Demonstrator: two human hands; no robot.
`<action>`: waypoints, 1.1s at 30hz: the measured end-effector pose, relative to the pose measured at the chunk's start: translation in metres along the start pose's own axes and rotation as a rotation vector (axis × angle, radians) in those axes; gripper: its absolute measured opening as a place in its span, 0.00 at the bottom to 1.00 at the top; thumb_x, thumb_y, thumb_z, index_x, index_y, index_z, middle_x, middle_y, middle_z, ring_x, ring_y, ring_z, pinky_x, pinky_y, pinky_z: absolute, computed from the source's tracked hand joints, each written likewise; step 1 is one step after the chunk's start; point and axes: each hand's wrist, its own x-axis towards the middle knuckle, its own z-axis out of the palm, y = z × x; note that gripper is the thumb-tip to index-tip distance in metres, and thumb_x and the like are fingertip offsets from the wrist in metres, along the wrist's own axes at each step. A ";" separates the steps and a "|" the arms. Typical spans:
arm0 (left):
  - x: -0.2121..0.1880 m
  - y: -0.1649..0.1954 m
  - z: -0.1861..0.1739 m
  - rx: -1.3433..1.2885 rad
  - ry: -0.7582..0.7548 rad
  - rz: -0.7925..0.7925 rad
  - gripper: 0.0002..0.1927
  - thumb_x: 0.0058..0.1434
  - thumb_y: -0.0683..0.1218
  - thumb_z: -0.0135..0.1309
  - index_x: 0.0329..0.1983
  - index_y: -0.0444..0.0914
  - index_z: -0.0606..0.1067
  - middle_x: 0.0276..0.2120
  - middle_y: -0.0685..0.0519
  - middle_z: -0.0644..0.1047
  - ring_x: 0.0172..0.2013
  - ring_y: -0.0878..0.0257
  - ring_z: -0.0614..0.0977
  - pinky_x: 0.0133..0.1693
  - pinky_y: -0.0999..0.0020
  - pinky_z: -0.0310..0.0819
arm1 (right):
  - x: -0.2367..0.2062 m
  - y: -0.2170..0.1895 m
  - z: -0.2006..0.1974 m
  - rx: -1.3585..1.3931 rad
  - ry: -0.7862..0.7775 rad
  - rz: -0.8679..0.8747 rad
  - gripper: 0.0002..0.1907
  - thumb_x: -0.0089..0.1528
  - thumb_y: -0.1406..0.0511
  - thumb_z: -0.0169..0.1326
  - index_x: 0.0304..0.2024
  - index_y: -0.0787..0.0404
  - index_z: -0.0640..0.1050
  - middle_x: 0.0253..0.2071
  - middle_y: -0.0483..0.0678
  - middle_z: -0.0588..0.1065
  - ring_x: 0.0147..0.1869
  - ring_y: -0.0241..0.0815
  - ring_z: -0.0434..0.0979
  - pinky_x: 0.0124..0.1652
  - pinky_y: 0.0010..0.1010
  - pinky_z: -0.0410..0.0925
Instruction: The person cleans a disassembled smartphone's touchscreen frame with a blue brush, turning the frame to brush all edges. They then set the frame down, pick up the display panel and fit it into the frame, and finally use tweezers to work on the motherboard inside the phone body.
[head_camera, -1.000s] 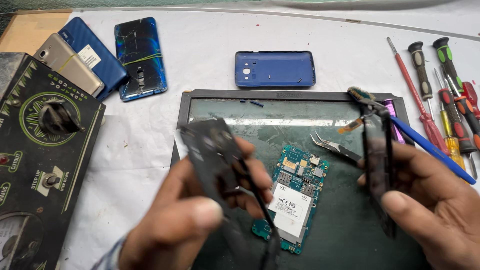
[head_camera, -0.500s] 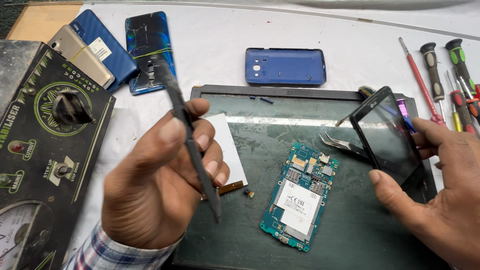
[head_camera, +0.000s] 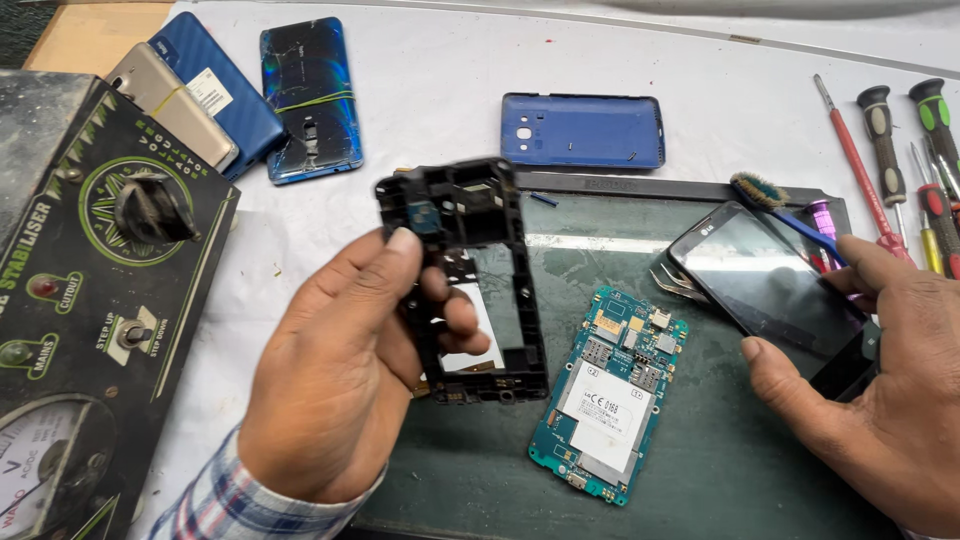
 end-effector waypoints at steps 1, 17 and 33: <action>0.000 -0.001 0.001 0.042 0.034 -0.014 0.12 0.75 0.48 0.45 0.45 0.34 0.73 0.35 0.51 0.74 0.37 0.59 0.79 0.41 0.56 0.80 | 0.000 0.000 0.000 0.004 -0.002 0.002 0.46 0.46 0.59 0.70 0.61 0.78 0.70 0.45 0.65 0.75 0.50 0.58 0.78 0.51 0.46 0.71; -0.002 0.000 0.015 0.182 0.151 -0.159 0.18 0.69 0.51 0.44 0.50 0.34 0.75 0.36 0.43 0.82 0.35 0.59 0.83 0.37 0.61 0.81 | 0.000 0.001 0.005 -0.009 -0.021 -0.019 0.48 0.47 0.57 0.69 0.63 0.79 0.69 0.47 0.67 0.75 0.52 0.59 0.78 0.52 0.47 0.72; -0.002 0.000 0.013 0.162 0.109 -0.156 0.19 0.69 0.50 0.41 0.51 0.32 0.73 0.38 0.40 0.82 0.37 0.58 0.83 0.39 0.60 0.81 | -0.005 0.005 0.009 0.004 -0.024 -0.031 0.48 0.48 0.55 0.68 0.62 0.79 0.69 0.50 0.70 0.74 0.55 0.62 0.77 0.53 0.50 0.71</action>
